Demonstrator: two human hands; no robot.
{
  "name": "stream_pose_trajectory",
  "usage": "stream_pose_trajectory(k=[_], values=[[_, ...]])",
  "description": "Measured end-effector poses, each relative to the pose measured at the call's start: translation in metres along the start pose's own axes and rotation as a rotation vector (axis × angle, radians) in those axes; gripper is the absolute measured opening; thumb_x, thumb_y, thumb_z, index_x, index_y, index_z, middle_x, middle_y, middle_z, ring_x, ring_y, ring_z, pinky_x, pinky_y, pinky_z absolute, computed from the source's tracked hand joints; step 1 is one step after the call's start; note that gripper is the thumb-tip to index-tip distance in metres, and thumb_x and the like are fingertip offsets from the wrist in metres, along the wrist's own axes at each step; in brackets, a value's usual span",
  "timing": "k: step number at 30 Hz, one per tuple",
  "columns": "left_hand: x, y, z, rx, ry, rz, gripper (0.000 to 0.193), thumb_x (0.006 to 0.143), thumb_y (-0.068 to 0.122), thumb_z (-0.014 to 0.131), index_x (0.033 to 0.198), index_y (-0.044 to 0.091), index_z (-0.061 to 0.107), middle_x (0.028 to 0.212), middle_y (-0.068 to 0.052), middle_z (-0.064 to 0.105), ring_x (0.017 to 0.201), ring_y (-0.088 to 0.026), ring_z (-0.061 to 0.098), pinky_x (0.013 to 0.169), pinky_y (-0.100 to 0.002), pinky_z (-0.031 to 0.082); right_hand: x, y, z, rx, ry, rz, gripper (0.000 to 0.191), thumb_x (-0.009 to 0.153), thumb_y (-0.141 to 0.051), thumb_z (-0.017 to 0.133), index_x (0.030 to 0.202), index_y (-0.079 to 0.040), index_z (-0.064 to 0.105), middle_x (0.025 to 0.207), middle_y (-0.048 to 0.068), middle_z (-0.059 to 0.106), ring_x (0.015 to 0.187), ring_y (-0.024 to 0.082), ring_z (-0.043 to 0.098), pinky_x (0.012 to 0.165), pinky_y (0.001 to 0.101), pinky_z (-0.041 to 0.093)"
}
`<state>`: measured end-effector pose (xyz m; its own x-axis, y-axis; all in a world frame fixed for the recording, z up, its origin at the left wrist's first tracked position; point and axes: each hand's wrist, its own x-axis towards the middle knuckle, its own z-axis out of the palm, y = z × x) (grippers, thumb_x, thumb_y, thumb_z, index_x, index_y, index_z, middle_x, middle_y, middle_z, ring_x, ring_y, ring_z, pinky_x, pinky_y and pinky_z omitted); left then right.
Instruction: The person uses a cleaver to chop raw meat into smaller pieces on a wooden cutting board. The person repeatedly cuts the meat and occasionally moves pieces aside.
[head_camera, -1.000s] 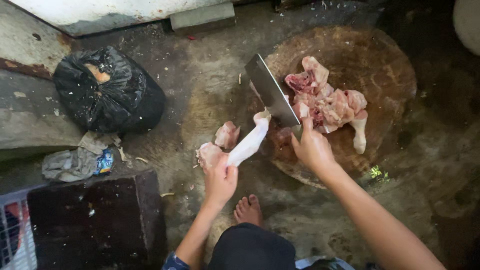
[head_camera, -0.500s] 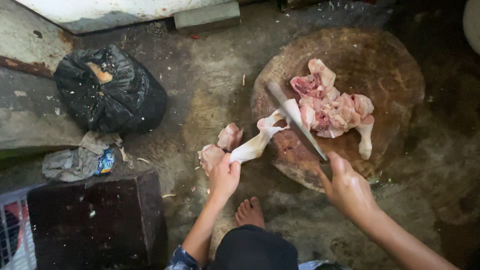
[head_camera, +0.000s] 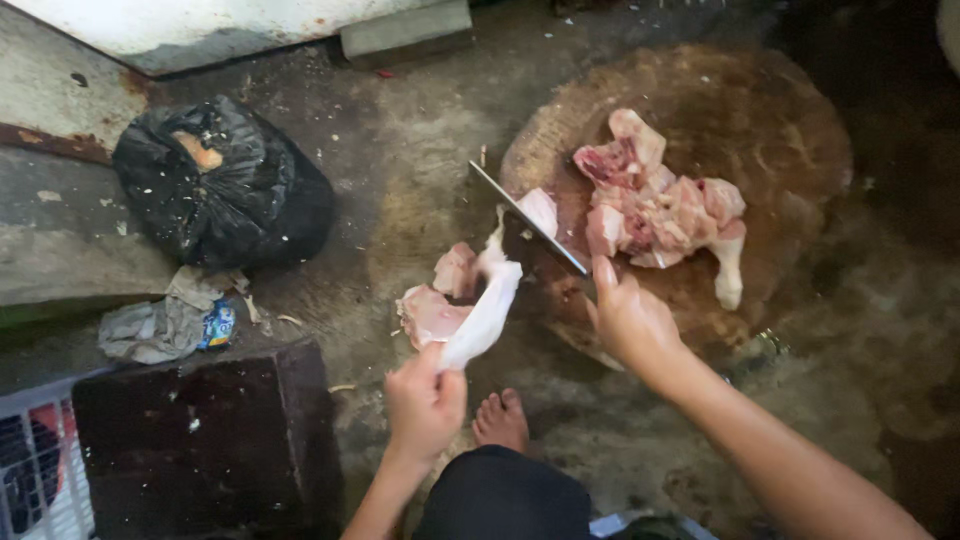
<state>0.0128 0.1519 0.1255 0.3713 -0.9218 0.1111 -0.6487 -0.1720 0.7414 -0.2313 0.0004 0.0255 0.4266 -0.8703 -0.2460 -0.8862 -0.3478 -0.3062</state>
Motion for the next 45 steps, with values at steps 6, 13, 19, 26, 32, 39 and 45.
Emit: stream_pose_trajectory(k=[6,13,19,26,32,39,45], values=[[0.026,0.032,-0.025,-0.008,0.082,0.287,0.022,0.085,0.009,0.061,0.106,0.003,0.065,0.088,-0.017,0.068,0.079,-0.037,0.068,0.070,-0.046,0.054,0.007,0.021,-0.033,0.240,0.037,0.010,0.067,0.089,-0.035,0.072,0.143,-0.010,0.041,0.080,0.027,0.070,0.074,0.048,0.069,0.064,0.0587,0.054],[0.069,0.008,0.086,0.437,-0.451,0.340,0.039,0.083,0.032,0.074,0.112,0.007,0.068,0.088,-0.019,0.068,0.084,-0.040,0.066,0.070,-0.053,0.052,-0.034,0.070,-0.078,0.271,0.071,0.228,0.068,0.089,-0.039,0.074,0.144,-0.007,0.048,0.091,0.031,0.071,0.087,0.050,0.070,0.072,0.0535,0.056],[0.140,-0.032,0.143,0.233,-0.222,0.458,0.050,0.083,0.036,0.078,0.117,0.001,0.066,0.109,-0.022,0.067,0.100,-0.043,0.065,0.085,-0.050,0.055,-0.059,0.067,-0.110,0.405,0.184,0.293,0.065,0.091,-0.035,0.076,0.141,-0.002,0.051,0.098,0.025,0.073,0.087,0.036,0.073,0.073,0.0445,0.057],[0.146,-0.030,0.198,0.283,-0.650,0.040,0.042,0.075,0.022,0.074,0.114,0.008,0.069,0.100,-0.019,0.075,0.094,-0.040,0.072,0.083,-0.052,0.057,-0.067,0.056,-0.122,0.680,0.191,0.471,0.063,0.095,-0.027,0.071,0.148,-0.003,0.046,0.092,0.015,0.072,0.068,0.016,0.066,0.059,0.0365,0.053],[0.093,-0.060,0.162,-0.169,-0.142,-0.075,0.039,0.082,0.026,0.075,0.116,0.007,0.068,0.092,-0.016,0.076,0.081,-0.032,0.075,0.076,-0.042,0.058,-0.083,0.047,-0.106,0.598,0.102,0.348,0.066,0.093,-0.025,0.069,0.148,-0.002,0.041,0.099,0.019,0.073,0.076,0.023,0.072,0.063,0.0379,0.060],[0.056,-0.066,0.156,-0.501,-0.119,-0.328,0.050,0.083,0.019,0.080,0.124,0.008,0.054,0.098,-0.005,0.072,0.076,-0.013,0.066,0.066,-0.029,0.055,-0.089,0.013,-0.055,0.544,0.023,0.171,0.058,0.090,-0.023,0.070,0.139,-0.007,0.044,0.106,0.024,0.073,0.093,0.039,0.075,0.078,0.0466,0.059],[0.069,-0.085,0.140,-0.508,-0.355,-0.505,0.032,0.085,0.014,0.076,0.113,0.006,0.063,0.092,-0.006,0.067,0.069,-0.009,0.062,0.053,-0.028,0.054,-0.082,0.008,-0.047,0.349,0.081,0.023,0.056,0.089,-0.022,0.070,0.137,-0.004,0.046,0.114,0.028,0.068,0.095,0.048,0.069,0.077,0.0521,0.057]])
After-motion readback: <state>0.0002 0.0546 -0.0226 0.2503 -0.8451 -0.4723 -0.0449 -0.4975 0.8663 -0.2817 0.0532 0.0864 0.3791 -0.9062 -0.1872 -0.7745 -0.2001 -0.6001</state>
